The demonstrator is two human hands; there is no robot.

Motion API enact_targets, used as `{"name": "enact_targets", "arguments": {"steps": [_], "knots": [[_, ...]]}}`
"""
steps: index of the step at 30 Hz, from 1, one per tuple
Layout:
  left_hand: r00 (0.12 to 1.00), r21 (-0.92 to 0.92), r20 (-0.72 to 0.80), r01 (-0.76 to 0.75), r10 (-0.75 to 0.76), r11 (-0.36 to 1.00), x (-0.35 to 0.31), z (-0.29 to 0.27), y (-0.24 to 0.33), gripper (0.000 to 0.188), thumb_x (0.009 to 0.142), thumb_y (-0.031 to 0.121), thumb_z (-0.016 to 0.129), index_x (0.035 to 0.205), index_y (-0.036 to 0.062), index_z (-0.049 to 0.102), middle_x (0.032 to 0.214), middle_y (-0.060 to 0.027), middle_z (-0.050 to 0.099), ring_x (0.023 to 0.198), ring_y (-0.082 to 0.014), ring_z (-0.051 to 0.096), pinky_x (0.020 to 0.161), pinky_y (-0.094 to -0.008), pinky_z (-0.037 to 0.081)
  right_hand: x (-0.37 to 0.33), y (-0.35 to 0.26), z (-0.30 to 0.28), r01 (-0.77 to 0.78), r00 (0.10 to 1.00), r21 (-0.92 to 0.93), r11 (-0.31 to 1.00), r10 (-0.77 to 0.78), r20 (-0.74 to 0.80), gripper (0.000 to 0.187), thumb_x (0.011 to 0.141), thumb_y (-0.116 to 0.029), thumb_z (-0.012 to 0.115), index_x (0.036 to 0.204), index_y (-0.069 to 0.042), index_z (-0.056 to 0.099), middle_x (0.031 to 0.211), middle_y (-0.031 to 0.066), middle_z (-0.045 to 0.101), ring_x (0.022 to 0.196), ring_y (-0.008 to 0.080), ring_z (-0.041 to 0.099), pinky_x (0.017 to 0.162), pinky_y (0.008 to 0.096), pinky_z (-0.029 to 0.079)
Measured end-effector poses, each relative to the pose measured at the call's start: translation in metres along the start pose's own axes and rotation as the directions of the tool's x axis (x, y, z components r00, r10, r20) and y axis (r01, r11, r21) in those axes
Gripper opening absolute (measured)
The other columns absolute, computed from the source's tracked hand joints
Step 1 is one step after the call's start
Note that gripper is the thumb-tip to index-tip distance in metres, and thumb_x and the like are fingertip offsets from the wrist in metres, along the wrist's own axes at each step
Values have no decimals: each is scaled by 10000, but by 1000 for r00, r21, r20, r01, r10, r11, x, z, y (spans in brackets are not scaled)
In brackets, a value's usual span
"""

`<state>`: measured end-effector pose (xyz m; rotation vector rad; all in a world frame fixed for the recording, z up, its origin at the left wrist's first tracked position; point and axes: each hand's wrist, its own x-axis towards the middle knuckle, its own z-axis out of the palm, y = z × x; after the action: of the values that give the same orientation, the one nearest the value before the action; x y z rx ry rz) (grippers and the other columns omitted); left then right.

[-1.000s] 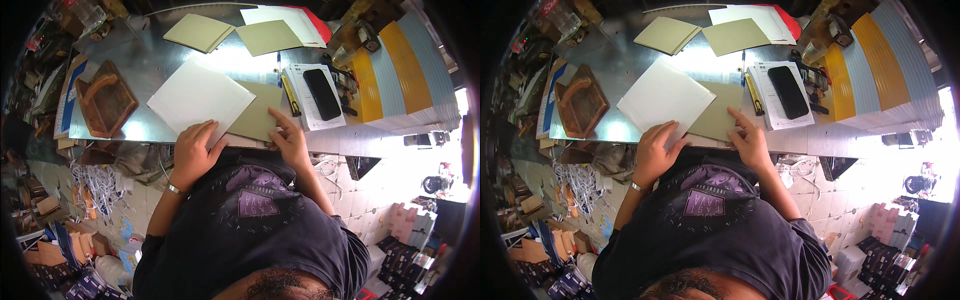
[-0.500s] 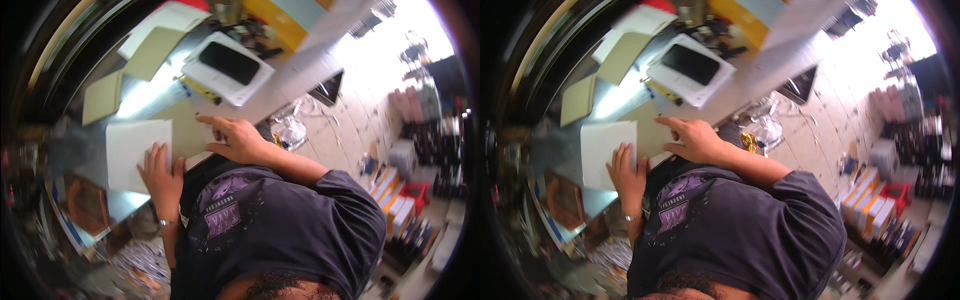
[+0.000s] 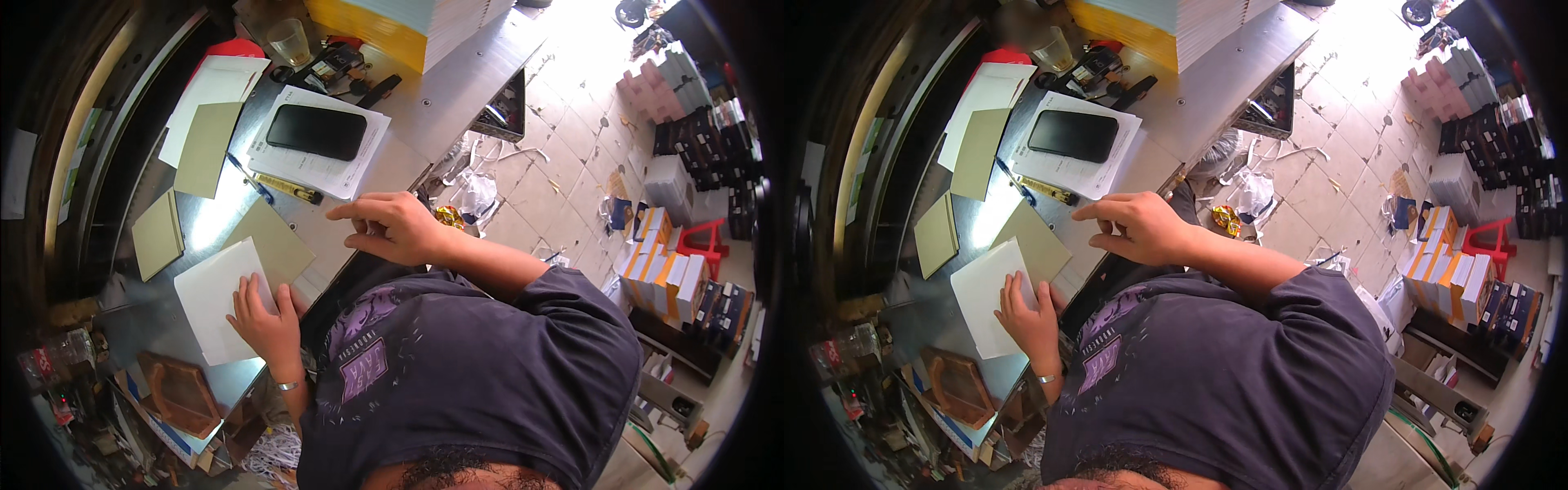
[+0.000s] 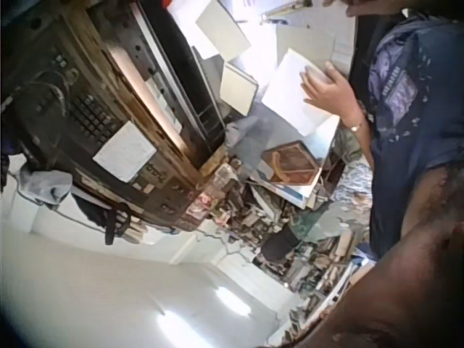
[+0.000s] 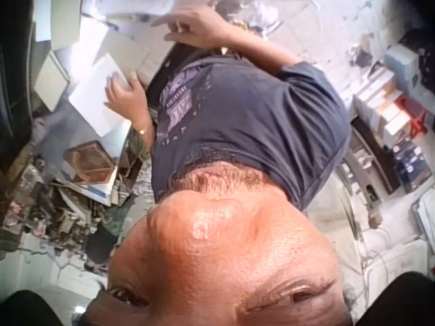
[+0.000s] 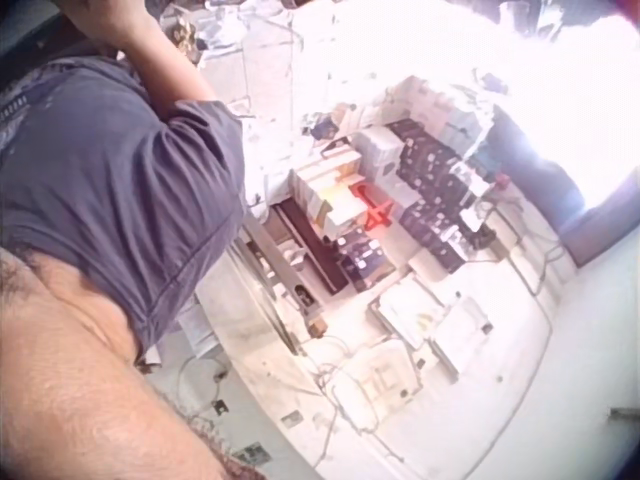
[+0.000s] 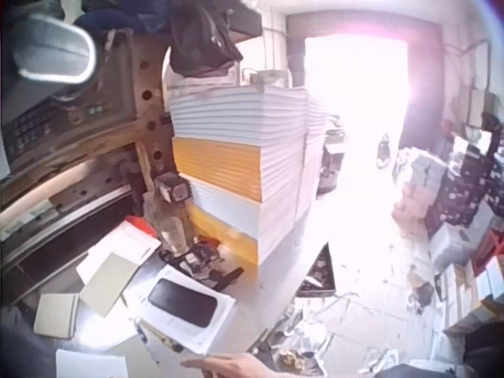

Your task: The person positions a piece of cardstock over a sheet of paper, traces its outline with a pen, and cuts along the marks using a utility knife and a straight edge.

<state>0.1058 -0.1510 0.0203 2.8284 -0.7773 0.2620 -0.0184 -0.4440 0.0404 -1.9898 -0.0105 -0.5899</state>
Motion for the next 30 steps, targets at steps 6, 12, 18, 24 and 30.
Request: {"name": "enact_targets", "arguments": {"steps": [6, 12, 18, 24, 30], "knots": [[1000, -21, -6, 3, -3, 1000, 1, -1, 7, 559, 991, 443, 707, 1422, 90, 657, 1516, -169, 621, 1417, -441, 555, 1169, -739, 343, 6, 2, -3, 66, 998, 34, 997, -66, 3, 396, 879, -103, 847, 1268, -110, 772, 820, 48, 672, 625, 183, 654, 591, 335, 539], [1000, -16, 3, 7, -7, 1000, -3, 0, 4, 551, 995, 423, 713, 1422, 80, 652, 1518, -183, 618, 1408, -433, 562, 1158, -733, 359, 5, 28, -49, 98, 958, -241, 966, -157, -239, 380, 856, -134, 869, 1226, -125, 782, 833, 41, 733, 675, 206, 712, 627, 348, 565], [1000, -36, 5, -26, 26, 999, 3, -3, 10, 517, 1006, 398, 708, 1401, 70, 652, 1505, -196, 621, 1391, -424, 572, 1143, -701, 388, -51, 153, -203, -492, 423, -172, 853, 62, -904, 167, 991, -213, 757, 1058, -70, 811, 827, 40, 783, 640, 129, 655, 654, 297, 533], [999, -63, 13, -35, 36, 997, 5, -6, 9, 491, 1011, 304, 707, 1406, 20, 638, 1511, -209, 602, 1381, -422, 557, 1147, -538, 419, -74, 249, -270, -879, 466, -453, 151, 479, -744, 374, 928, -386, 797, 1271, -239, 789, 1383, 133, 672, 1356, 333, 600, 1136, 455, 495], [1000, -95, 30, 9, -6, 995, 5, -7, 12, 496, 1009, 282, 707, 1419, 15, 629, 1528, -216, 582, 1397, -434, 536, 1161, -539, 412, -65, 276, -274, -752, 530, -653, -90, 507, -680, 455, 896, -432, 786, 1314, -252, 770, 1419, 77, 657, 1377, 301, 577, 1117, 457, 512]]}}
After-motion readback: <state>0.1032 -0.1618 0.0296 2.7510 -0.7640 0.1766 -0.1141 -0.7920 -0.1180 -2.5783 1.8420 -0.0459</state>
